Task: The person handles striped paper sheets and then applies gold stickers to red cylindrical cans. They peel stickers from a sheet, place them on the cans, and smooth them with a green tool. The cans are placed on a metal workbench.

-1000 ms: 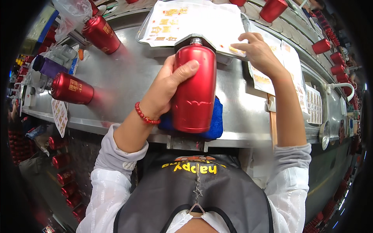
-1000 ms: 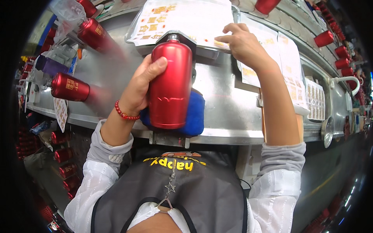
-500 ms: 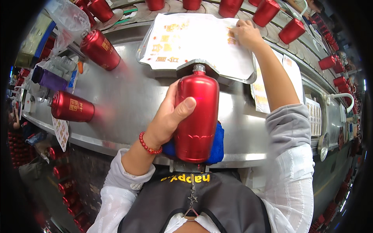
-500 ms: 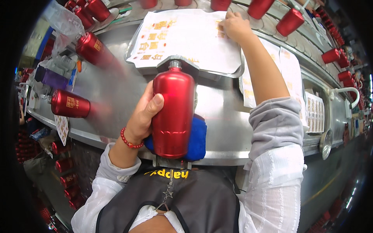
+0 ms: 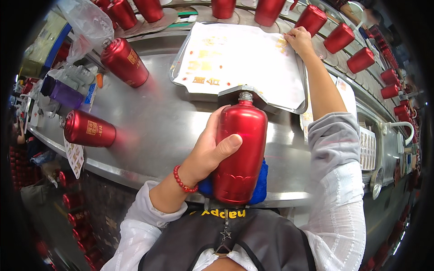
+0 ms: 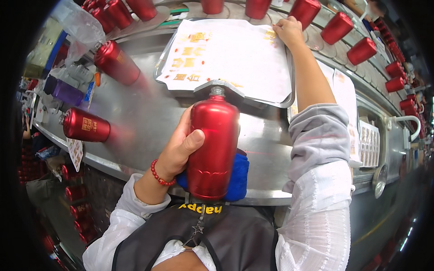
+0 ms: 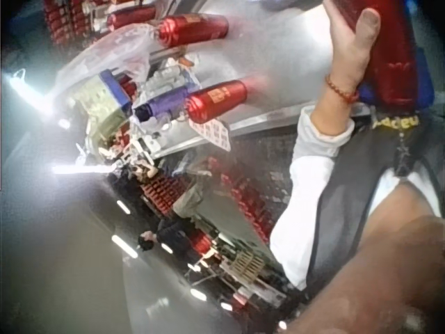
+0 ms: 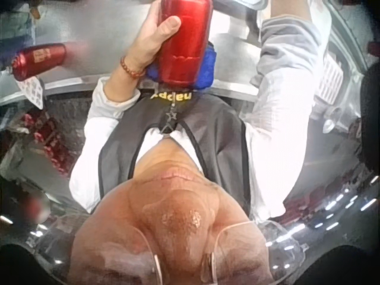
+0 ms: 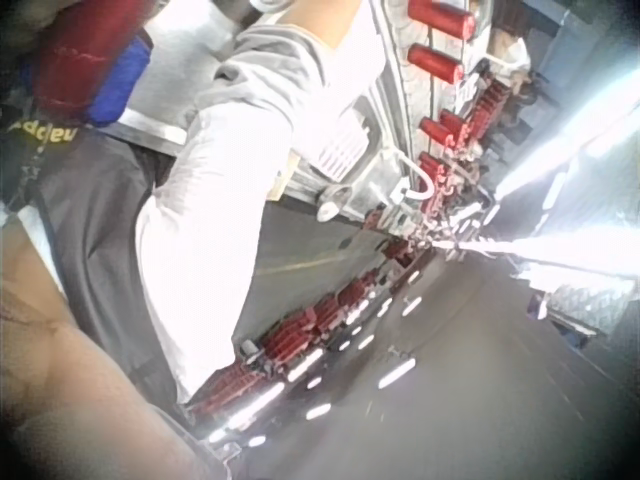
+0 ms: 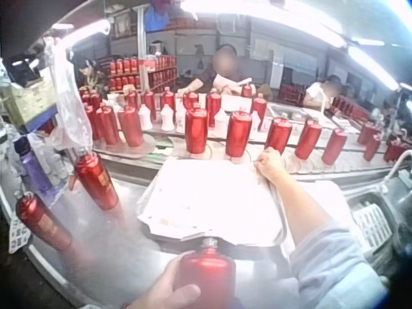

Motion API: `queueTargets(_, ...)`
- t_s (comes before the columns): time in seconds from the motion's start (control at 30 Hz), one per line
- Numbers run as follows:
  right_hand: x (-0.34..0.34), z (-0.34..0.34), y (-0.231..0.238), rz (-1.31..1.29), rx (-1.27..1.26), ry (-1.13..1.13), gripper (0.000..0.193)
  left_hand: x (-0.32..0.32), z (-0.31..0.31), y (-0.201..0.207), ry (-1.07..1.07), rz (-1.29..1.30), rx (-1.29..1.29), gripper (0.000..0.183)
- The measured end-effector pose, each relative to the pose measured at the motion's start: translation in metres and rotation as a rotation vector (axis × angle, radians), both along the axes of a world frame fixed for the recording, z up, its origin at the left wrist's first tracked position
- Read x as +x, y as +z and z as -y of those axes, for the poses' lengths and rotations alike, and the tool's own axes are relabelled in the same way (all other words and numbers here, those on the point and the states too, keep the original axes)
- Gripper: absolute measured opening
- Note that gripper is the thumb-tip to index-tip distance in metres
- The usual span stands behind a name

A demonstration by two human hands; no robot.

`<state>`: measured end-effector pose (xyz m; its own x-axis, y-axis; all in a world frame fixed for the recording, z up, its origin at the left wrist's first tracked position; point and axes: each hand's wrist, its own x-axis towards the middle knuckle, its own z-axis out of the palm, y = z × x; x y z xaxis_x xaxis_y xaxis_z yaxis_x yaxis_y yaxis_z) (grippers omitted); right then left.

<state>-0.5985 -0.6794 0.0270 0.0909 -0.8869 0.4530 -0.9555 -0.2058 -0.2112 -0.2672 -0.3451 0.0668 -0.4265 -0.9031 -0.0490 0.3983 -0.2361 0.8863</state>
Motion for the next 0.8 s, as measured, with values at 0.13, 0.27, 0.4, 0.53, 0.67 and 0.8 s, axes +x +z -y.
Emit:
queueTargets(0.13, 0.0, -0.015, 0.017, -0.018, -0.175, 0.077, 0.02, 0.001, -0.001, -0.004, 0.067, 0.074, -0.084, 0.1)
queueTargets(0.27, 0.025, -0.075, 0.062, 0.03, -0.367, 0.345, 0.016, 0.011, -0.028, -0.017, 0.174, 0.311, -0.391, 0.112)
queueTargets(0.4, 0.053, -0.167, 0.114, 0.144, -0.251, 0.469, 0.015, 0.028, -0.046, -0.022, 0.254, 0.434, -0.6, 0.104)
queueTargets(0.53, 0.089, -0.249, 0.147, 0.188, -0.213, 0.601, 0.014, 0.02, -0.026, 0.017, 0.502, 0.627, -0.817, 0.064)
queueTargets(0.67, 0.108, -0.303, 0.159, 0.282, -0.143, 0.718, 0.013, -0.016, -0.002, 0.064, 0.483, 0.646, -0.921, 0.048)
queueTargets(0.8, 0.117, -0.336, 0.159, 0.447, -0.041, 0.688, 0.016, -0.021, 0.0, 0.071, 0.458, 0.526, -1.001, 0.017)
